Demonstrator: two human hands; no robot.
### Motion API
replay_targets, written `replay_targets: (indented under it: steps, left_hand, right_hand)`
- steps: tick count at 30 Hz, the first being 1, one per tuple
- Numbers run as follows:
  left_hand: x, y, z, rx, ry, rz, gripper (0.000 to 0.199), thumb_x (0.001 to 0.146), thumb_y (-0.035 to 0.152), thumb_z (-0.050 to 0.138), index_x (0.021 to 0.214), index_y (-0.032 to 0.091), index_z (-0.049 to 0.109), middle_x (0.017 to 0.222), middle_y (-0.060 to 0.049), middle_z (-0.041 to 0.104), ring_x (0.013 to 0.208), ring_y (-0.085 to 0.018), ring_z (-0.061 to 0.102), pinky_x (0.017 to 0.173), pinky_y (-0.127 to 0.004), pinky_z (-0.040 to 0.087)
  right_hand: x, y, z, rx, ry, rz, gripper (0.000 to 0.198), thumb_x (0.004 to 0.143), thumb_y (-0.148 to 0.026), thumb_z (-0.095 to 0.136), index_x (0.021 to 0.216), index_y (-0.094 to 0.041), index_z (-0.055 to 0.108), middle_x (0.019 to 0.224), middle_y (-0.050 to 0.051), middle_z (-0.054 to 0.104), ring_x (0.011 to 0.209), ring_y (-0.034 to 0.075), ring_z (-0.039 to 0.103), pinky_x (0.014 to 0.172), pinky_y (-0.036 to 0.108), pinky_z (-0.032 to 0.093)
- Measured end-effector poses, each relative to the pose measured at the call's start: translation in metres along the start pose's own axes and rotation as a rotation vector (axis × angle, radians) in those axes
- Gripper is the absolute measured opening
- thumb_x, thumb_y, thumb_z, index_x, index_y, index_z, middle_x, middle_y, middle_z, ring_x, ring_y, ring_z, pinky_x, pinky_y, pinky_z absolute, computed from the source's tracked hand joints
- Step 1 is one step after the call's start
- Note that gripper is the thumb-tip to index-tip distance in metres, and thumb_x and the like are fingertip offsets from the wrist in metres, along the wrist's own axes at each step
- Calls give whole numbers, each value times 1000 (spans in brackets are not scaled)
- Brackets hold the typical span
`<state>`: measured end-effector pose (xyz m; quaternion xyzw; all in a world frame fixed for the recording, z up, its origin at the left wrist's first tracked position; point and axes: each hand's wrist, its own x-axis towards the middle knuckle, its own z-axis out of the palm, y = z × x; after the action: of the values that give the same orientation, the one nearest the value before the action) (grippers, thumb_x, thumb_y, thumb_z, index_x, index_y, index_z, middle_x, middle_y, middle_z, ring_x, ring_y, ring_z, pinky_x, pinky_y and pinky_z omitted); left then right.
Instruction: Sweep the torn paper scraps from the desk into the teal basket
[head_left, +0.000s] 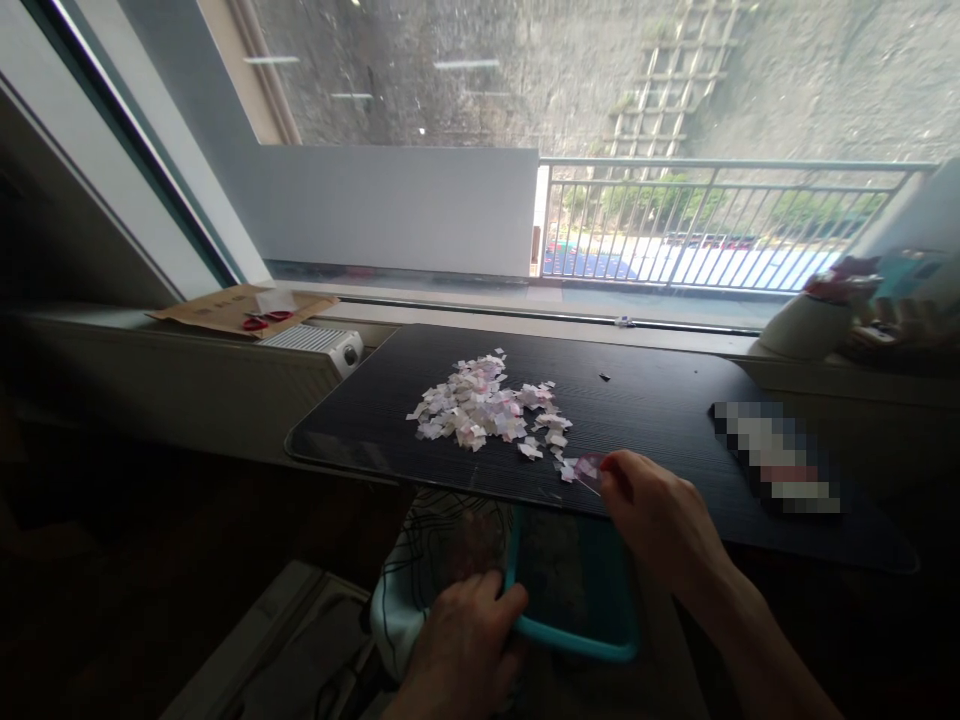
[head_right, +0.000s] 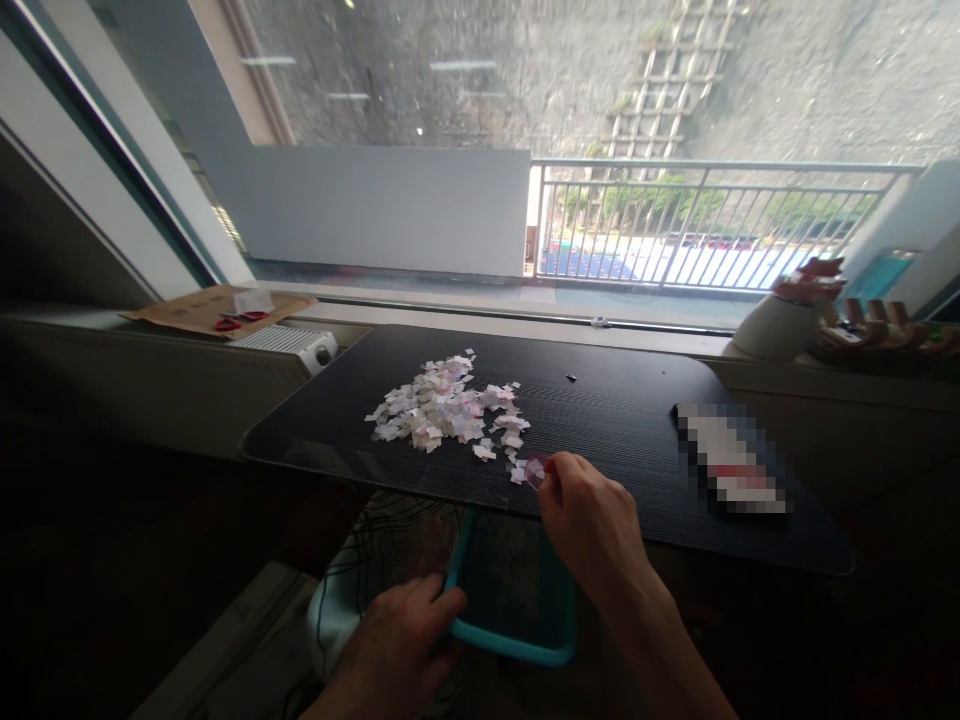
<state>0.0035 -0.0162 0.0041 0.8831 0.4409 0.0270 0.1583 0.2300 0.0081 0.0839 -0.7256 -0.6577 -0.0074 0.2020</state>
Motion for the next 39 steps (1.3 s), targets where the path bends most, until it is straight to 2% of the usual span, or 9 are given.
replay_targets:
  steps: [4,12,21,25,31,39]
  left_hand:
    - [0,0,0,-10,10,-6,19,74,15,54,88,26,52,87,1,54,80,-20,52,67,-30,35]
    - [0,1,0,-9,-6,-15,22,73,15,55,91,27,53,88,1,54,81,-20,51,68,-30,35]
    - [0,1,0,-12,6,-3,20,74,15,55,90,26,53,88,1,55,81,-20,52,68,-31,35]
    - [1,2,-1,-1,-1,-3,20,73,14,56,89,26,53,87,1,55,80,-20,52,66,-30,35]
    - [-1,1,-1,-3,4,-6,19,75,14,55,88,26,52,88,1,54,81,-20,51,68,-30,35]
    - [1,1,-1,-2,-12,-7,20,74,13,55,90,26,53,88,1,54,82,-20,51,68,-31,36]
  right_hand:
    - [-2,4,-4,-39,32,30,19,86,-29,41,82,-22,58,79,1,67,62,16,60,54,26,32]
    - [2,-9,2,100,-42,-12,20,85,-26,41,82,-21,59,77,2,66,64,15,59,58,25,35]
    - [-2,5,-7,74,-7,55,21,84,-28,42,84,-22,62,79,3,68,64,16,61,56,25,37]
    - [0,0,-4,162,-60,27,20,84,-29,42,83,-22,61,80,3,67,67,16,61,58,24,39]
    - [-3,7,-9,100,-55,107,20,83,-29,43,83,-22,62,76,2,68,65,16,61,56,25,38]
    - [-5,12,-10,57,-21,97,19,81,-29,44,79,-23,61,73,1,67,63,17,61,55,26,38]
